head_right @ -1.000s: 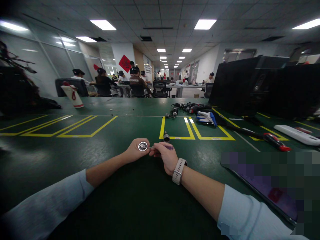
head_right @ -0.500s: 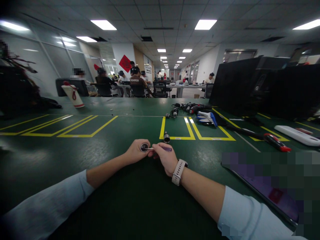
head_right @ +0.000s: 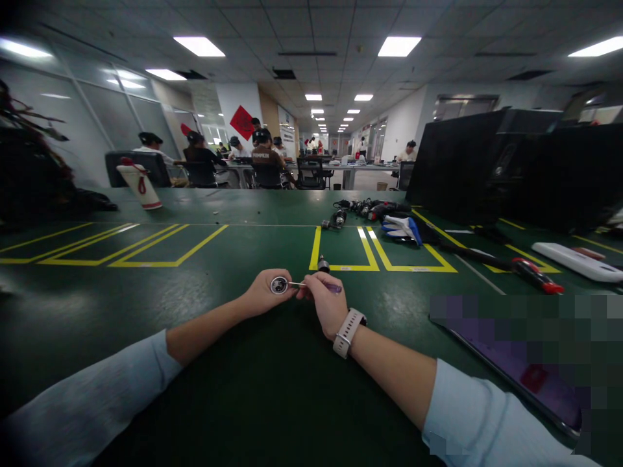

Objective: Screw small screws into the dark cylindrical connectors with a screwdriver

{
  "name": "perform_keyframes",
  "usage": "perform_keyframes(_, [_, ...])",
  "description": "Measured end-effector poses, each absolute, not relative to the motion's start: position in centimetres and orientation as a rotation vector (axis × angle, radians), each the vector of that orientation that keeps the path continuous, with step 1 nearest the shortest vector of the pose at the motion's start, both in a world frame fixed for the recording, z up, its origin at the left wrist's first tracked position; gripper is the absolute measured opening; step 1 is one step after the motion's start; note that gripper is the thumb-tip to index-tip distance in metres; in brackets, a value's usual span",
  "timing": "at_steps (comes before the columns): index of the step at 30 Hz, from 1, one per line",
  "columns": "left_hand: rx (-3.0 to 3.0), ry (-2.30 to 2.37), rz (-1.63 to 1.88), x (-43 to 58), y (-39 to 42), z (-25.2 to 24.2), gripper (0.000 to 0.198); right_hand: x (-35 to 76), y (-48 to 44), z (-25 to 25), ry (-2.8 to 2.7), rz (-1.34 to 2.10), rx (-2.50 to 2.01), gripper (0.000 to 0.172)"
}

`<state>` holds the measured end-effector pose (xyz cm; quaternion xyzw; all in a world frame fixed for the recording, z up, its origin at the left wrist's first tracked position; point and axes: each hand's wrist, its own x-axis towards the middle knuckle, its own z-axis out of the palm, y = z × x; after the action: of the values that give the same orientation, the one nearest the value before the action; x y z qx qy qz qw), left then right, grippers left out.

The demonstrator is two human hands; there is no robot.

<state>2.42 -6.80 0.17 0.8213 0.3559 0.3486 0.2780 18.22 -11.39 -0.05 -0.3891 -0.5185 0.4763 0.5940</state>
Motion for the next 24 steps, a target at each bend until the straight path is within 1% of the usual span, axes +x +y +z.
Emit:
perform_keyframes(4, [2.307, 0.962, 0.876, 2.4, -6.7, 0.3, 0.014, 18.3, -12.1, 0.5, -1.546, 0.744, -1.018, 0.026])
perform_keyframes(8, [2.413, 0.994, 0.817, 2.4, -6.6, 0.3, 0.014, 18.0, -12.8, 0.8, -1.765, 0.368, -1.003, 0.021])
perform_keyframes(10, [2.467, 1.015, 0.777, 2.4, -6.7, 0.3, 0.01, 17.9, -13.0, 0.9, -1.848, 0.279, -0.995, 0.018])
perform_keyframes(12, [2.515, 1.036, 0.741, 2.4, -6.7, 0.3, 0.008, 17.9, -12.9, 0.9, -1.855, 0.259, -1.043, 0.02])
perform_keyframes(14, [2.548, 1.044, 0.721, 2.4, -6.7, 0.3, 0.008, 18.0, -12.6, 0.9, -1.791, 0.374, -1.116, 0.024])
perform_keyframes(17, [2.563, 1.033, 0.716, 2.3, -6.6, 0.2, 0.01, 18.1, -12.1, 0.8, -1.601, 0.747, -1.153, 0.029])
perform_keyframes(20, [2.518, 1.009, 0.768, 2.3, -6.4, 0.0, 0.01, 18.0, -11.8, 0.6, -1.319, 1.055, -1.095, 0.026])
perform_keyframes(24, [2.373, 0.981, 0.887, 2.3, -6.2, -0.3, 0.012, 17.8, -11.8, 0.4, -1.112, 1.271, -0.989, 0.021])
